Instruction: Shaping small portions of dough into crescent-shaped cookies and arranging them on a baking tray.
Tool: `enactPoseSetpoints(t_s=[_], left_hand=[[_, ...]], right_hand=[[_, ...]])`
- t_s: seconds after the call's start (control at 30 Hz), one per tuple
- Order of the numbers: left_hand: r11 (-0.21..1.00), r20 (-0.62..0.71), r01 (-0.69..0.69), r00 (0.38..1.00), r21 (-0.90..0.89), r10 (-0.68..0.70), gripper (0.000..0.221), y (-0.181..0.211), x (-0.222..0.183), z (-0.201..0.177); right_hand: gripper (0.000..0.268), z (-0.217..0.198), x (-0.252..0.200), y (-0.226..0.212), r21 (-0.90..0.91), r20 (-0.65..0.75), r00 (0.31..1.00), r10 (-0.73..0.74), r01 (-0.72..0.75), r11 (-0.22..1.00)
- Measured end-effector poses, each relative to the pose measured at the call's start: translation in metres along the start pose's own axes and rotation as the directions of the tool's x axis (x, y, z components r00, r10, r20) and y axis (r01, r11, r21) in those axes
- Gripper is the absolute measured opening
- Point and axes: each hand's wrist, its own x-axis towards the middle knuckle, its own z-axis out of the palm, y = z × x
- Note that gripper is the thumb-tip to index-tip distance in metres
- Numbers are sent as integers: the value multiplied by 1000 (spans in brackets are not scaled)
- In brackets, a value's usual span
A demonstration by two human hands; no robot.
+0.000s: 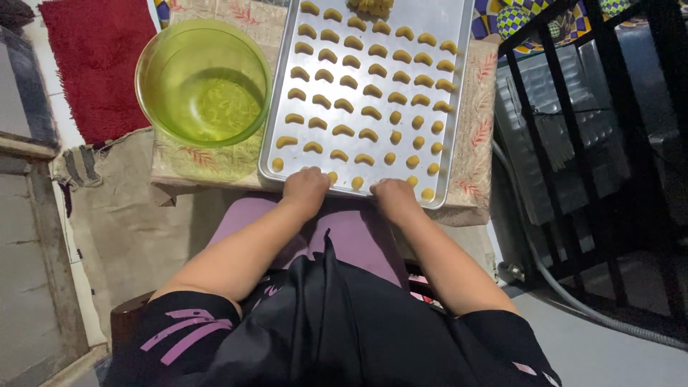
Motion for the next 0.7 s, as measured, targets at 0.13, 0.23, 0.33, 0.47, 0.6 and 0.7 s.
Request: enactPoseSetpoints(t_s=[0.13,0.23,0.33,0.47,0.6,0.7], left_hand=[[998,-8,-50,999,-28,50,6,8,-6,-8],[997,-16,-74,997,-31,73,5,18,-23,-23],[995,1,-86,996,-40,87,4,24,-42,-36],[993,52,-74,996,-94,79,7,14,-58,-8],[993,35,-75,996,-91,78,9,5,-61,-9],[995,37,-58,997,-77,61,10,6,-61,-12]], right_hand=[[18,-3,-15,3,-9,-41,998,-38,37,999],[17,-2,-34,-2,3,-37,998,-60,60,998],[20,2,-47,-11,28,18,998,-58,58,998],[22,4,-56,-22,102,120,993,-23,11,995],[19,-40,-55,-25,198,202,979,-29,-11,980],[22,-66,-53,-15,351,186,981,55,-119,929]])
